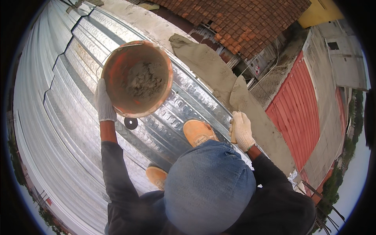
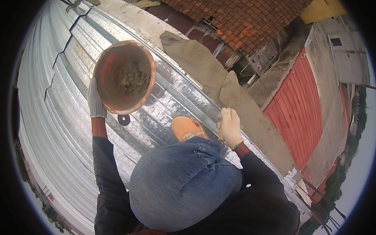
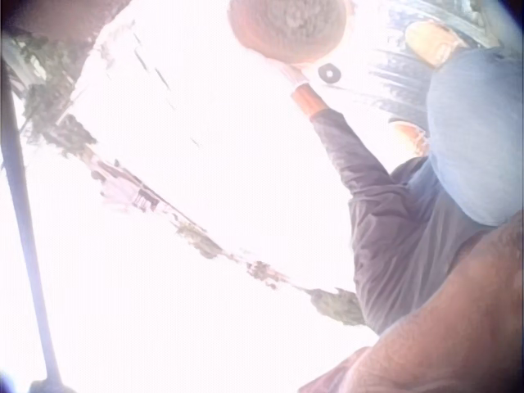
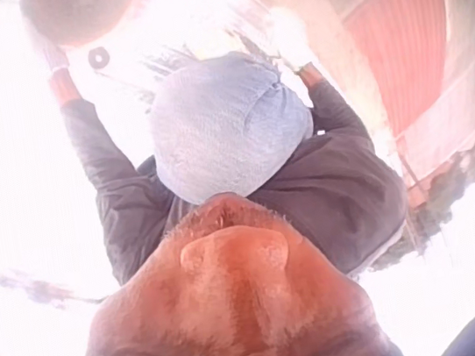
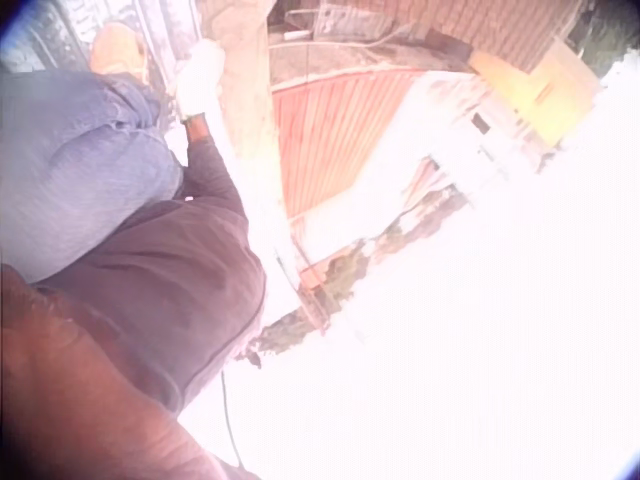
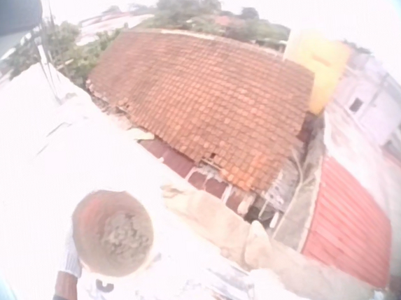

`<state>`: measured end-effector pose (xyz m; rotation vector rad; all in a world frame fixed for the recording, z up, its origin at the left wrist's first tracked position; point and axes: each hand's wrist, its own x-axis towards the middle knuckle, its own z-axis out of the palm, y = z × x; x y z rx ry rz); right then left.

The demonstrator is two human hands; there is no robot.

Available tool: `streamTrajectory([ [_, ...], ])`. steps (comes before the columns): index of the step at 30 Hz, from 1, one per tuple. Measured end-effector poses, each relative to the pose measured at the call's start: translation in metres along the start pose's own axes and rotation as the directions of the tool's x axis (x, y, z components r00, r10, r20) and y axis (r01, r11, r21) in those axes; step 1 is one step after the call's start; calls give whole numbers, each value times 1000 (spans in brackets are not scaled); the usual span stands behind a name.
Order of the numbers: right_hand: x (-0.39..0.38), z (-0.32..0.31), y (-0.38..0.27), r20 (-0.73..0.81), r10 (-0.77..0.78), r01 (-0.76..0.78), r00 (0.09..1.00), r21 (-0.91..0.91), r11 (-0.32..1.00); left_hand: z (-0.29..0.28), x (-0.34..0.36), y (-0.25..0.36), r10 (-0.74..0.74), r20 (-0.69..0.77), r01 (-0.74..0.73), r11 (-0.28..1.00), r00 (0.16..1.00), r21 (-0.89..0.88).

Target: The person scoops cement from a bucket with a trowel and spreads it along the ridge of a corrugated metal roof. They repeatedly smooth the cement line, then walk along the roof and place the bucket down.

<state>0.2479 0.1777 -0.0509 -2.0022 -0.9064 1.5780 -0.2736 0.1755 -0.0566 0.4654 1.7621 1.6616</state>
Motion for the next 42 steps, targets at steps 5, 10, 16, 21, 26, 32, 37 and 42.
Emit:
streamTrajectory([
  [5, 58, -1, -71, 218, -575, 510, 789, -755, 413, -21, 8, -1, -102, -60, 102, 995, 993, 7],
  [10, 122, 31, -146, 348, -610, 443, 712, -897, 5, -3, -1, 3, -15, 14, 15, 1000, 1000, 20],
  [16, 122, 9, -99, 370, -477, 396, 797, -917, -50, -8, 5, 2, -63, -20, 64, 998, 998, 15],
  [21, 86, -43, -63, 298, -401, 307, 866, -951, -43, -23, 13, -4, -80, 5, 80, 997, 997, 25],
  [26, 47, -87, -33, 171, -317, 188, 933, -982, 26, -25, 21, -11, -76, 46, 74, 997, 996, 29],
  [32, 15, -95, -9, 143, -565, 375, 813, -871, 318, -20, 12, -5, -53, 44, 49, 995, 998, 85],
  [37, 18, -75, 12, -61, -168, 134, 984, -375, 917, -22, 18, -13, -64, 19, 62, 995, 998, 80],
  [42, 9, -64, 29, -179, -229, 91, 957, -563, 822, -18, 13, -2, -92, 19, 90, 993, 996, 79],
])
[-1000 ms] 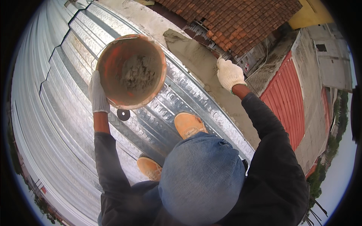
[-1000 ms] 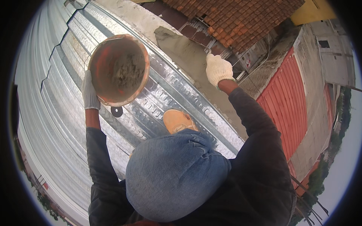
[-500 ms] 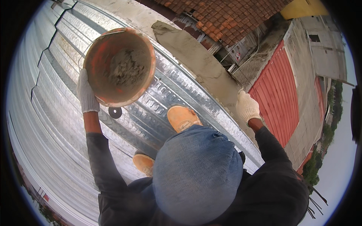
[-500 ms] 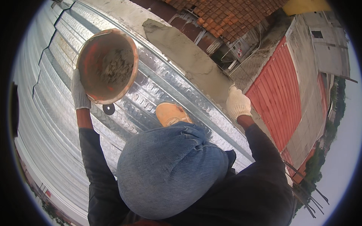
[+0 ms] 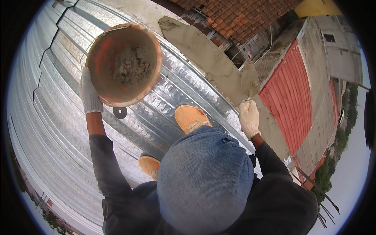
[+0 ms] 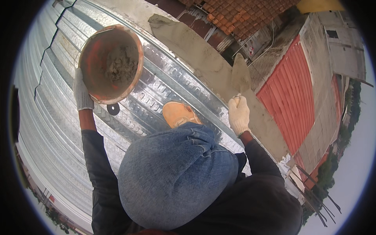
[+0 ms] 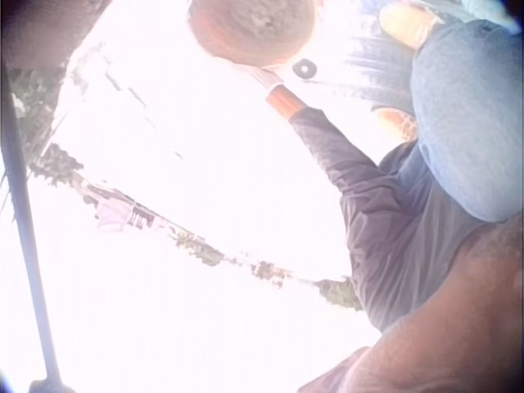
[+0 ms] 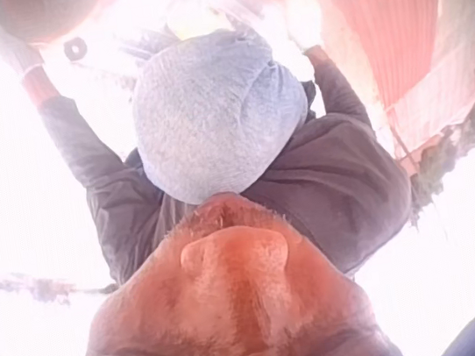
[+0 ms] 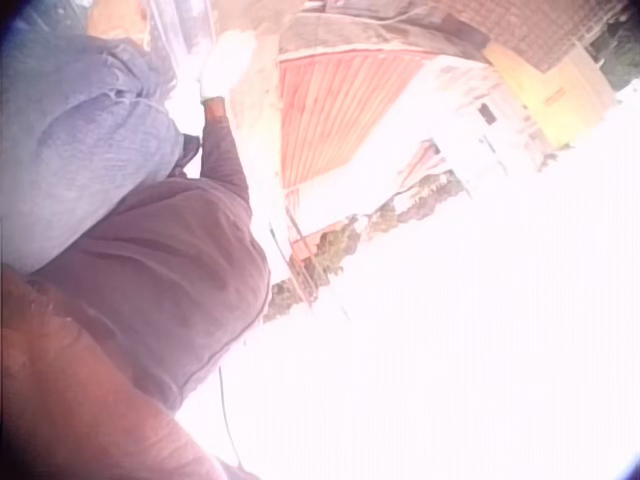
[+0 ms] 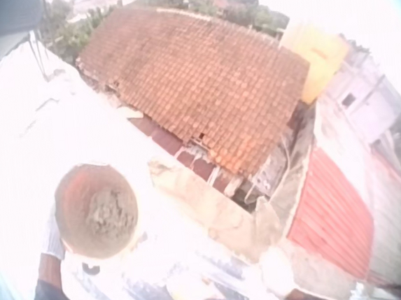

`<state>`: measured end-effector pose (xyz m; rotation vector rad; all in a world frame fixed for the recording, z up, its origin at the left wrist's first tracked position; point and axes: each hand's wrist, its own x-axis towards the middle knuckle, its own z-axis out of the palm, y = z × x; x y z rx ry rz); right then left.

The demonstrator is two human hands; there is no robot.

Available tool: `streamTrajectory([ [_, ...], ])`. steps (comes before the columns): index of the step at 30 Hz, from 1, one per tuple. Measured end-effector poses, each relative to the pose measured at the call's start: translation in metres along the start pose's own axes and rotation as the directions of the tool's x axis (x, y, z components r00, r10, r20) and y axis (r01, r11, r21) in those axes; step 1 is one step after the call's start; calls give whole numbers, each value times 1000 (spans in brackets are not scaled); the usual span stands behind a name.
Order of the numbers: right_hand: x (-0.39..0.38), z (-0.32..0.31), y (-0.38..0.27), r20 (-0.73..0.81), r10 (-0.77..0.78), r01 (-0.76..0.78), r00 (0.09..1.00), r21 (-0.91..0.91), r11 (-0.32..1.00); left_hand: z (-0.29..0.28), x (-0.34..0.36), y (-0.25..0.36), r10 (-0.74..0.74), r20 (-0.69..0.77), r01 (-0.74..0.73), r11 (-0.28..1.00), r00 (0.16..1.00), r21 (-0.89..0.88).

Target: The person scoops cement from a bucket with a trowel and spreads it along the ridge of a corrugated metal roof. They repeatedly smooth the cement line, then walk along the roof and place the bucket down.

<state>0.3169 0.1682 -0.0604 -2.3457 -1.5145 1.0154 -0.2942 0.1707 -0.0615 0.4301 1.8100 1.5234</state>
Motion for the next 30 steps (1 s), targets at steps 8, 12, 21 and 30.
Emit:
streamTrajectory([
  [8, 0, -61, -56, -63, -533, 517, 844, -175, 838, 52, -51, 38, 176, 29, -176, 984, 984, 20],
  [12, 3, -107, -136, 196, -637, 666, 745, -274, 694, 115, -106, 78, 292, 160, -315, 938, 943, 147],
  [21, 4, -58, -251, 487, -666, 795, 564, -538, 281, 162, -127, 92, 397, 299, -458, 873, 868, 169],
  [30, 37, -9, -258, 621, -656, 891, 430, -410, 196, 170, -136, 70, 490, 379, -597, 761, 785, 254],
])
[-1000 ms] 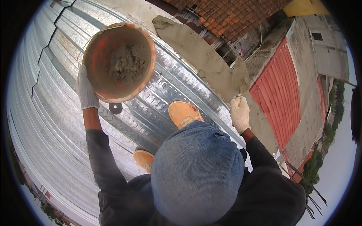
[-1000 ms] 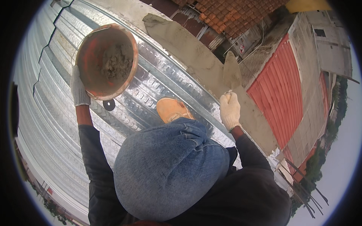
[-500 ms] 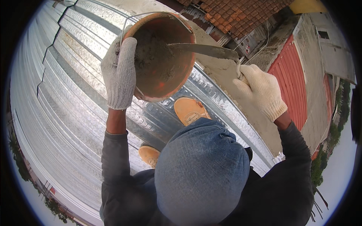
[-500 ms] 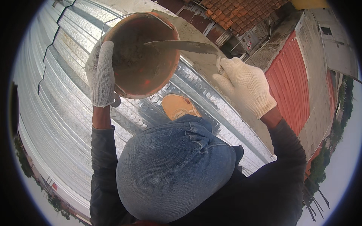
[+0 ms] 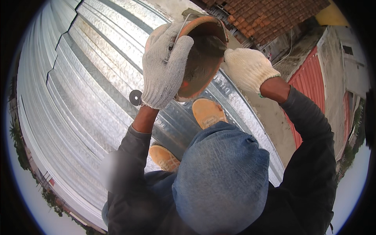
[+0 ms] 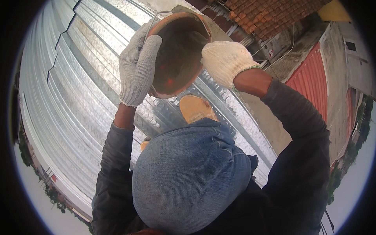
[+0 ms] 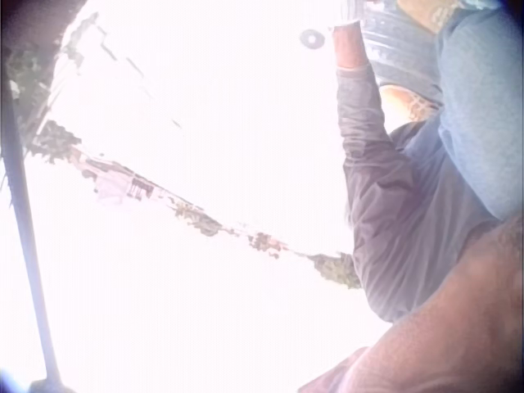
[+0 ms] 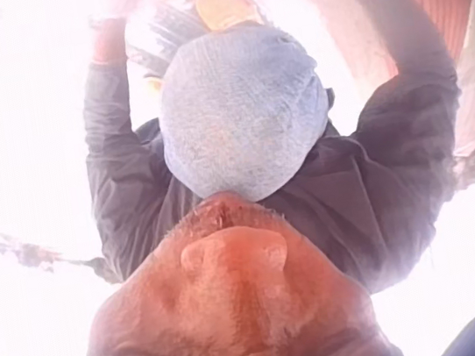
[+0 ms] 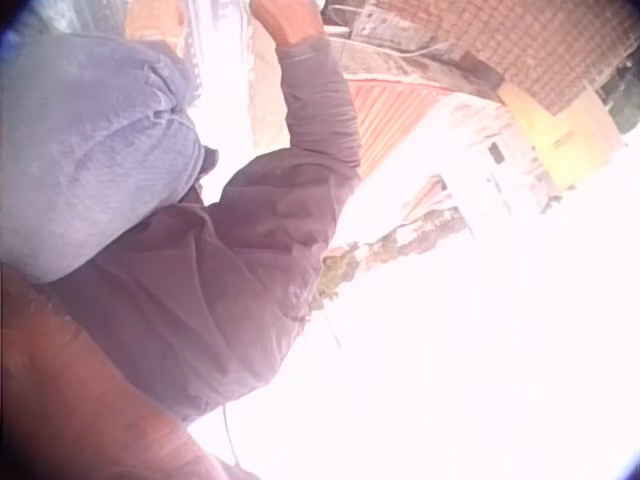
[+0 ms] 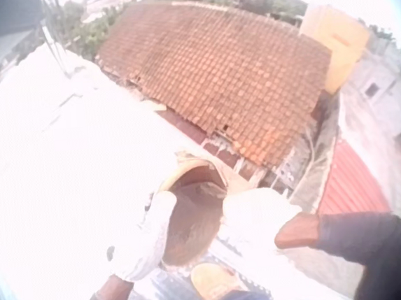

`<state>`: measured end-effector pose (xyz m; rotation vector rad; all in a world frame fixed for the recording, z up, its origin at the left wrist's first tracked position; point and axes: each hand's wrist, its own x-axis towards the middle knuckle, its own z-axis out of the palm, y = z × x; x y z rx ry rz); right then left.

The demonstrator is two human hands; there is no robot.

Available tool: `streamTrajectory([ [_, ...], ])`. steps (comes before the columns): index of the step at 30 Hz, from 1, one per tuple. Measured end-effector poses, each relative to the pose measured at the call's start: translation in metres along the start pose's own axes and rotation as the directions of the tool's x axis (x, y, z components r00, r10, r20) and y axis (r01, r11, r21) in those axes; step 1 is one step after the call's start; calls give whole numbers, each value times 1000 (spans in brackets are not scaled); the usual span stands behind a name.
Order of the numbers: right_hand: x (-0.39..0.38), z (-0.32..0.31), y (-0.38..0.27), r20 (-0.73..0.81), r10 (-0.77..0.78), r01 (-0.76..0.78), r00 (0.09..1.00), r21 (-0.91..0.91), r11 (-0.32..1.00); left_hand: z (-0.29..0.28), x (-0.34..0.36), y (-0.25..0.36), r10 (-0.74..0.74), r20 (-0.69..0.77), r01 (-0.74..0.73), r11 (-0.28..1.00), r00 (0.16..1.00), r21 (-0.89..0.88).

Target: The person scoops cement from a bucket with a trowel and spreads it along the ridge of a corrugated metal roof. They repeatedly smooth the cement line, then walk along the roof and place the bucket down.

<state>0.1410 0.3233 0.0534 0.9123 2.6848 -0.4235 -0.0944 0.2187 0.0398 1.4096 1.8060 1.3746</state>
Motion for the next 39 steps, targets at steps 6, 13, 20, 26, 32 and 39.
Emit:
streamTrajectory([
  [6, -5, -5, -32, 94, -122, 109, 988, 137, 985, -35, 8, 0, -223, -30, 211, 950, 974, -228],
  [13, 3, -3, -62, 142, -247, 94, 959, 659, 746, -49, 6, -16, -302, -136, 254, 923, 943, -289],
  [20, -18, 15, -59, 336, -147, -304, 930, 931, 202, -102, 5, -92, -441, -154, 319, 811, 884, -492],
  [26, -64, -2, -37, 173, 194, -236, 966, 895, 377, -166, -2, -158, -400, -238, 320, 894, 885, -315],
  [32, -31, 28, -27, -132, 412, -278, 901, 555, 784, -186, 16, -188, -524, -265, 342, 788, 809, -513],
  [39, 17, 66, -11, -236, 465, -305, 853, 496, 813, -180, 7, -198, -524, -317, 332, 801, 790, -498],
])
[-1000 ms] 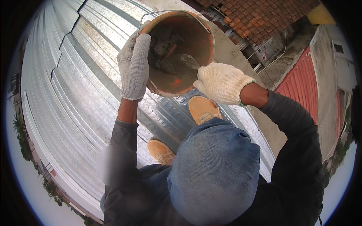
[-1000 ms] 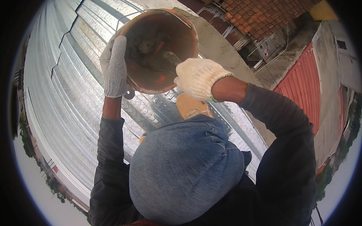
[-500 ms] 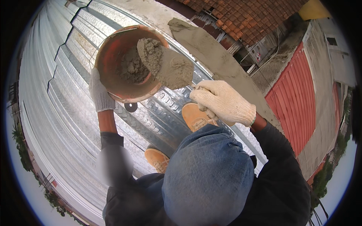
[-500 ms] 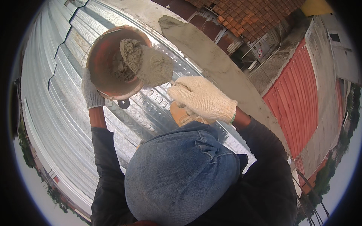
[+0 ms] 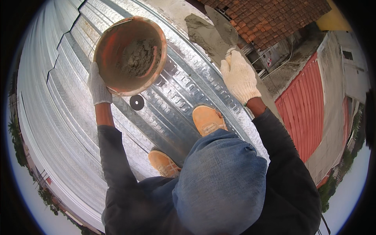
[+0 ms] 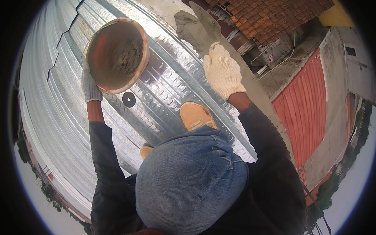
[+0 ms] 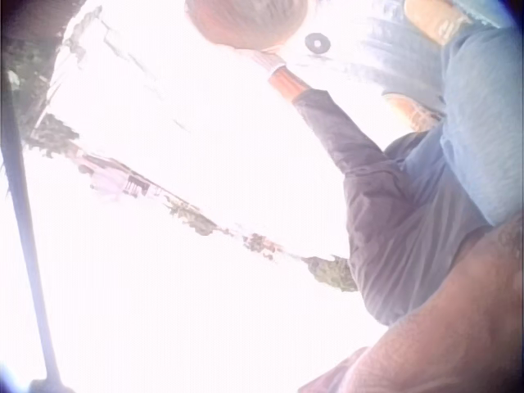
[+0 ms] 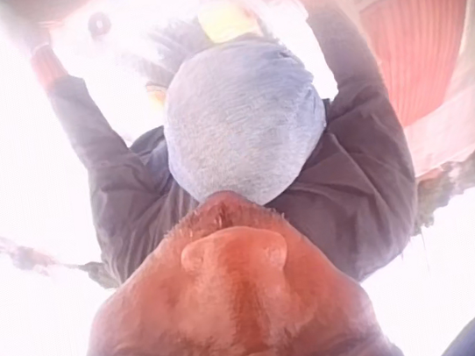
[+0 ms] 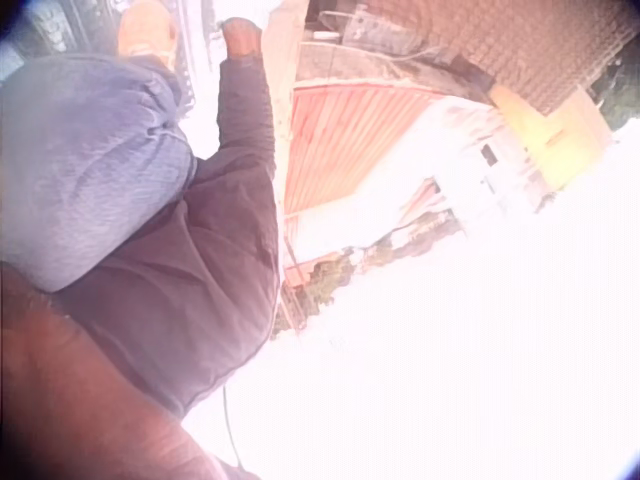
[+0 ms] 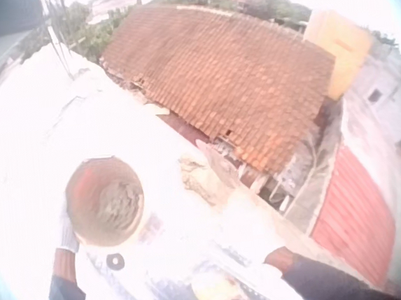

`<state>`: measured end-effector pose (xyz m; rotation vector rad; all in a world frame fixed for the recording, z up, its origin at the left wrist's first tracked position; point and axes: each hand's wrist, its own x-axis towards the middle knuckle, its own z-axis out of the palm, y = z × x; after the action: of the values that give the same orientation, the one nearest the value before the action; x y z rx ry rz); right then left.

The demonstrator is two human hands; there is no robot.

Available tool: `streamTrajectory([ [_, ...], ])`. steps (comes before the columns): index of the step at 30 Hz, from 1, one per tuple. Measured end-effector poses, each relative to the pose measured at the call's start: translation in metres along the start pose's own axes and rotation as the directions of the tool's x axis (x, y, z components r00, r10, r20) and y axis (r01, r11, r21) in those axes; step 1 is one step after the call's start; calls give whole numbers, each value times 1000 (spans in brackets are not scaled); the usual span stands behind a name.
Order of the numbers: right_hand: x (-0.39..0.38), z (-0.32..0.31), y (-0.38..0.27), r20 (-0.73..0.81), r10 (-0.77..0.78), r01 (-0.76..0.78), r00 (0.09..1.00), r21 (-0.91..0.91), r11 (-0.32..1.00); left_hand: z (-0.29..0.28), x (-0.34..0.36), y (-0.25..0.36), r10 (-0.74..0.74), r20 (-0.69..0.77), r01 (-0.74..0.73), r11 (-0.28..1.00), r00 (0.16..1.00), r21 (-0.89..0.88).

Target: The person scoops cement from a bucket with a trowel and spreads it along the ridge of a corrugated metal roof. They repeatedly smooth the cement line, then walk along the roof and place the bucket down.

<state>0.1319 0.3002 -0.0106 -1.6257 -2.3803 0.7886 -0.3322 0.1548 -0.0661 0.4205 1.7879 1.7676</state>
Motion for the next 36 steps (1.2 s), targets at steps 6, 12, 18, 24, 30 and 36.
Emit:
streamTrajectory([
  [6, 103, -3, 53, 208, -251, 246, 945, 51, 968, -10, 9, -6, -49, 11, 49, 994, 999, -97],
  [12, 165, -25, 41, 551, -189, 356, 813, -214, 910, 1, 1, 3, -58, -21, 58, 998, 998, 24],
  [18, 134, -20, 82, 567, -223, 412, 793, -228, 882, -18, 13, -6, 35, 7, -35, 999, 999, 33],
  [24, 72, -27, 121, 548, -140, 296, 824, -207, 933, -7, 7, -6, -29, -13, 28, 998, 999, -54],
  [30, 16, -29, 145, 505, -37, 177, 862, -231, 957, -5, 9, -4, -15, -9, 15, 1000, 1000, -20],
  [36, -47, -34, 177, 468, 17, 126, 883, -273, 954, -4, 5, -4, 6, -25, -5, 1000, 1000, 29],
])
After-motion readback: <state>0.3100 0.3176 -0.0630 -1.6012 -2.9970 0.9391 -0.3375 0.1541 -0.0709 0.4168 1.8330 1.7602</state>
